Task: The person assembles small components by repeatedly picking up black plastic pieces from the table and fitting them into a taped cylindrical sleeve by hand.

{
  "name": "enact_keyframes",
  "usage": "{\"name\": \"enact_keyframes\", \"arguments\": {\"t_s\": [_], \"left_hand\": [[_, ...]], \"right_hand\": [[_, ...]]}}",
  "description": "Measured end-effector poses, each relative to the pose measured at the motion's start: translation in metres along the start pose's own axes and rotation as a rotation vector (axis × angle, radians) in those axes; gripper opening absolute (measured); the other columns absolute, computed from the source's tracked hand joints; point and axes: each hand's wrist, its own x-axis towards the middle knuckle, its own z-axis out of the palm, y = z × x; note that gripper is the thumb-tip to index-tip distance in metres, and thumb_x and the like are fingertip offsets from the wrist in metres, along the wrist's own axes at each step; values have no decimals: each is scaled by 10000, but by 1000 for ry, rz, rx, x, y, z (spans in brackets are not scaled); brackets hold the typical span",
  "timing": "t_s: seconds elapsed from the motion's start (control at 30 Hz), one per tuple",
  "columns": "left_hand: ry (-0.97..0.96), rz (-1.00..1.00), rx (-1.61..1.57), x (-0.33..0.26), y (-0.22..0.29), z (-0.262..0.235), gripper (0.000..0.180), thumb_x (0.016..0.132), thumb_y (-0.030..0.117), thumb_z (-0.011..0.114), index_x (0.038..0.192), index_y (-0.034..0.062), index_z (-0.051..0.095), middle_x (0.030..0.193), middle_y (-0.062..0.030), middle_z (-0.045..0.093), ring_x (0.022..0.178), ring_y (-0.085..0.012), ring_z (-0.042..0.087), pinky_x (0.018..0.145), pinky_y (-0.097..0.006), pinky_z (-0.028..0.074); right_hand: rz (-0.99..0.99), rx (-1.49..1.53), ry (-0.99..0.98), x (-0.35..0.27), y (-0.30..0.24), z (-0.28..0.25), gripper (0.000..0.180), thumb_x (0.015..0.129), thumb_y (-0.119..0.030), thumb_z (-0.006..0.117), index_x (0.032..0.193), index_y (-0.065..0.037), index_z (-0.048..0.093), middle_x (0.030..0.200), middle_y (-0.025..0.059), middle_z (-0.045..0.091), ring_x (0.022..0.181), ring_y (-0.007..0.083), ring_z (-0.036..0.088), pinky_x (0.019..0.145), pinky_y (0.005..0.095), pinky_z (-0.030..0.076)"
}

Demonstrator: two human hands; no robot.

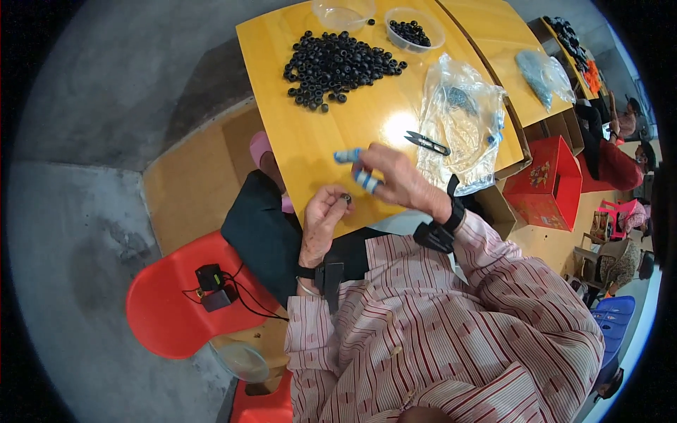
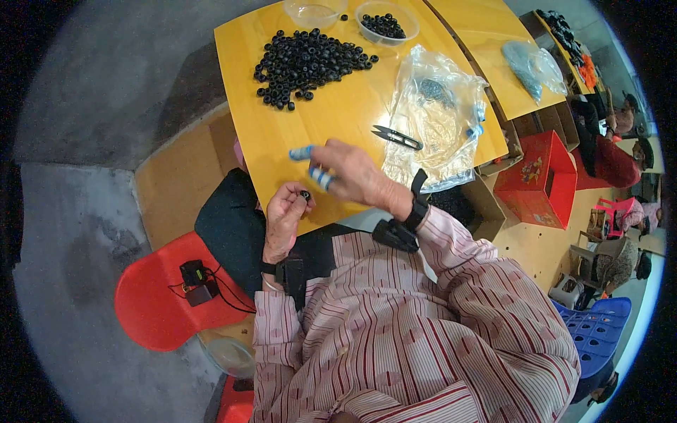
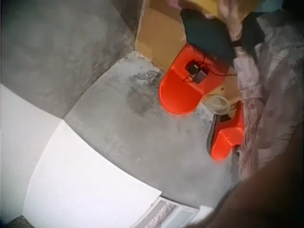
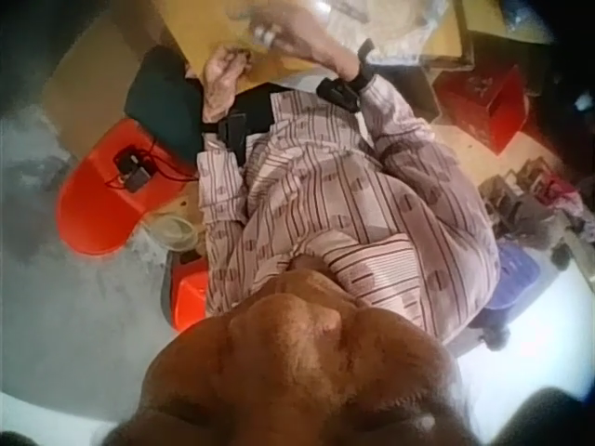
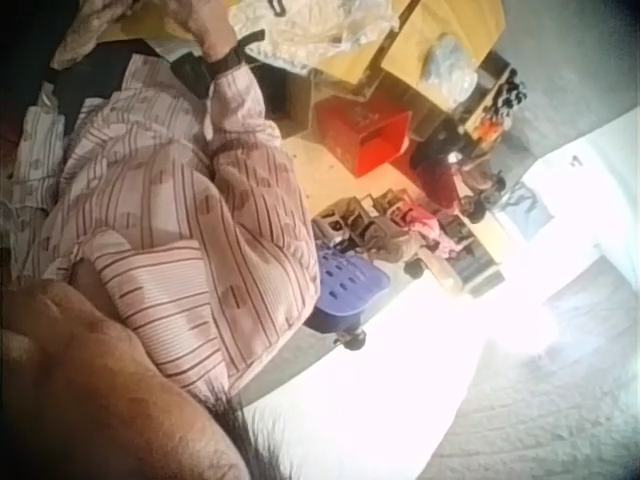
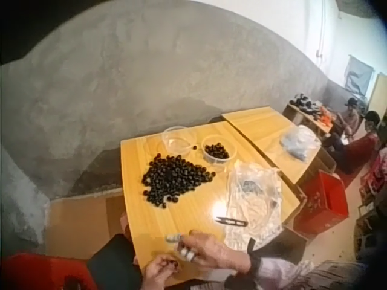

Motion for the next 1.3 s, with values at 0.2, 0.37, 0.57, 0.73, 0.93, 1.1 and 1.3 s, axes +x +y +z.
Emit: {"name": "enact_keyframes", "arguments": {"t_s": [0.2,0.37,0.57,0.73,0.93,1.1,1.3], "left_hand": [[6,-25,1,-2,6,3,137,883,48,551,1015,15,534,837,-37,594,784,-105,565,740,-228,431],[18,-61,-5,-2,4,2,140,881,51,565,1013,14,535,833,-40,594,781,-105,567,735,-229,434],[13,-59,-33,-2,5,2,139,881,51,568,1012,17,536,837,-43,595,787,-110,569,736,-232,437],[15,-79,-30,-4,10,6,143,884,71,577,1011,20,535,854,-41,598,795,-108,571,736,-231,436],[38,-57,-11,-2,14,12,146,884,81,586,1007,22,534,865,-41,597,808,-107,570,742,-238,436],[106,33,-44,-1,23,17,148,880,65,586,1008,21,526,883,-44,591,813,-115,564,756,-244,433],[177,115,-89,4,46,29,154,869,27,576,1010,8,518,889,-59,585,820,-124,558,765,-245,430]], "right_hand": [[198,-51,211,45,64,-21,271,819,-16,552,1085,-68,554,918,84,645,766,207,601,675,312,501],[166,-205,237,76,85,-15,297,719,69,515,984,-62,536,941,73,627,867,278,559,703,379,507],[118,-273,205,91,101,-9,356,669,69,532,999,-64,502,954,74,623,904,307,533,753,392,478],[66,-378,156,93,98,-9,361,656,54,569,990,-50,477,939,74,624,885,317,526,744,393,468],[72,-367,215,88,103,-5,343,666,50,590,977,-41,480,883,97,619,857,325,542,730,392,474],[358,101,206,67,65,-24,381,810,-37,618,1176,-23,513,897,47,633,778,149,592,715,271,490],[373,691,66,37,10,-38,502,869,-95,619,1319,-18,411,965,26,585,907,105,565,822,246,447]]}}
